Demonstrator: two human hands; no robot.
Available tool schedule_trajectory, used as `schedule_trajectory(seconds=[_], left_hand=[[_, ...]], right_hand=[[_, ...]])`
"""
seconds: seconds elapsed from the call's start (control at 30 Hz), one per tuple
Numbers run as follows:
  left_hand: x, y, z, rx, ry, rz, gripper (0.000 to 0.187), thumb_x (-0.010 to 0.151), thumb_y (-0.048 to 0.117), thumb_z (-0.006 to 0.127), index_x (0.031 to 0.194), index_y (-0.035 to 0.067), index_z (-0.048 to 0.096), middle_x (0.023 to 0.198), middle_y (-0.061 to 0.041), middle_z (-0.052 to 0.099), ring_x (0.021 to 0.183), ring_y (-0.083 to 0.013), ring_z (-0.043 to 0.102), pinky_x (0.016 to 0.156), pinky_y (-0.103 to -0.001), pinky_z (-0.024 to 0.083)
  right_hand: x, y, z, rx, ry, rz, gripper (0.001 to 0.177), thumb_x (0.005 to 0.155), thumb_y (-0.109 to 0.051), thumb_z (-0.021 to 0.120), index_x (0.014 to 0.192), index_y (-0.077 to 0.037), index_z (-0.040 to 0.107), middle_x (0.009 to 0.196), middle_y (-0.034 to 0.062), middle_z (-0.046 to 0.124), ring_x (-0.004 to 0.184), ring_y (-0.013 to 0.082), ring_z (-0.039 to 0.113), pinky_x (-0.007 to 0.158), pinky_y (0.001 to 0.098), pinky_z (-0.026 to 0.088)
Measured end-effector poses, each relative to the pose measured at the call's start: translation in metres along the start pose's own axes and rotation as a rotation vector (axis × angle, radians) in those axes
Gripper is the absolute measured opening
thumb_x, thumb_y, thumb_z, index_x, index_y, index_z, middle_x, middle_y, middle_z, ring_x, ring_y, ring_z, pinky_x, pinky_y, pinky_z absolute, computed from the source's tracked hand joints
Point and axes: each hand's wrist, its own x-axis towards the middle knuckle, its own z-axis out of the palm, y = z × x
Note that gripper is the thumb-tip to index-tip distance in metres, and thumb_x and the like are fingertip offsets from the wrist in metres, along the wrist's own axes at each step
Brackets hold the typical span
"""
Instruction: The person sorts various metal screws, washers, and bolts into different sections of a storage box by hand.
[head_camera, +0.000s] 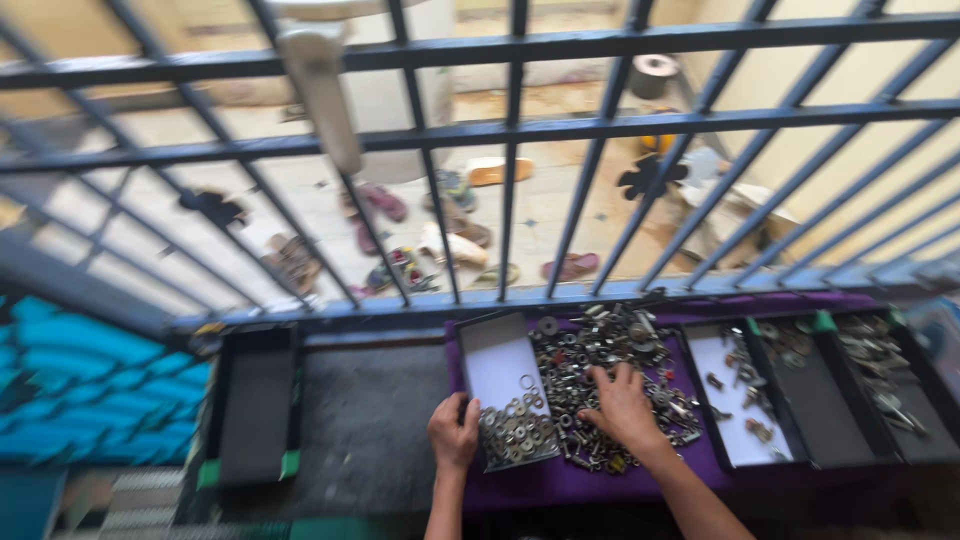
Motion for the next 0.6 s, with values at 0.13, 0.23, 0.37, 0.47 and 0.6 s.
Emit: schedule_trajectory(seconds=[0.13, 0.23, 0.37, 0.47, 0.6], left_hand=[[-0.004, 0.016, -0.003, -0.045, -0.020, -0.222, 0.041, 0.091, 0.039, 0.059, 0.097, 0.001, 0.074, 0.085, -0.018, 0.076, 0.079, -0.0343, 0.073, 0.073, -0.043, 0.054], [-0.021, 0.024, 0.001, 0.015, 0.022, -0.304, 0.047, 0.095, 0.043, 0.053, 0.102, 0.002, 0.075, 0.087, -0.019, 0.077, 0.084, -0.0349, 0.073, 0.077, -0.043, 0.054], [-0.050, 0.029, 0.015, -0.109, 0.207, -0.294, 0.050, 0.093, 0.044, 0.056, 0.104, -0.001, 0.072, 0.089, -0.018, 0.077, 0.085, -0.0337, 0.073, 0.078, -0.043, 0.055], [-0.060, 0.030, 0.021, -0.183, 0.315, -0.269, 0.047, 0.091, 0.041, 0.061, 0.104, -0.002, 0.072, 0.086, -0.016, 0.077, 0.082, -0.0293, 0.075, 0.076, -0.039, 0.056], [-0.064, 0.031, 0.019, -0.234, 0.327, -0.285, 0.040, 0.087, 0.033, 0.067, 0.103, -0.003, 0.073, 0.075, -0.015, 0.075, 0.069, -0.0235, 0.073, 0.066, -0.034, 0.055]], right_hand=[[0.005, 0.005, 0.007, -0.036, -0.032, -0.045, 0.080, 0.075, -0.049, 0.085, 0.139, -0.022, 0.045, 0.130, 0.0193, 0.042, 0.129, 0.0417, 0.042, 0.096, 0.0484, 0.055], [0.004, 0.009, 0.010, -0.096, -0.031, -0.086, 0.082, 0.078, -0.053, 0.080, 0.143, -0.022, 0.042, 0.129, 0.0205, 0.042, 0.126, 0.0418, 0.044, 0.094, 0.0485, 0.056], [0.003, 0.014, 0.007, -0.112, 0.003, -0.167, 0.080, 0.079, -0.057, 0.077, 0.142, -0.020, 0.045, 0.123, 0.0212, 0.048, 0.120, 0.0398, 0.051, 0.094, 0.0475, 0.057], [0.000, 0.017, 0.006, -0.139, 0.043, -0.226, 0.081, 0.078, -0.051, 0.078, 0.145, -0.020, 0.045, 0.118, 0.0221, 0.054, 0.116, 0.0409, 0.056, 0.089, 0.0473, 0.058], [-0.002, 0.014, 0.014, -0.220, 0.013, -0.275, 0.078, 0.082, -0.048, 0.078, 0.144, -0.013, 0.048, 0.115, 0.0260, 0.062, 0.116, 0.0419, 0.061, 0.087, 0.0475, 0.060]])
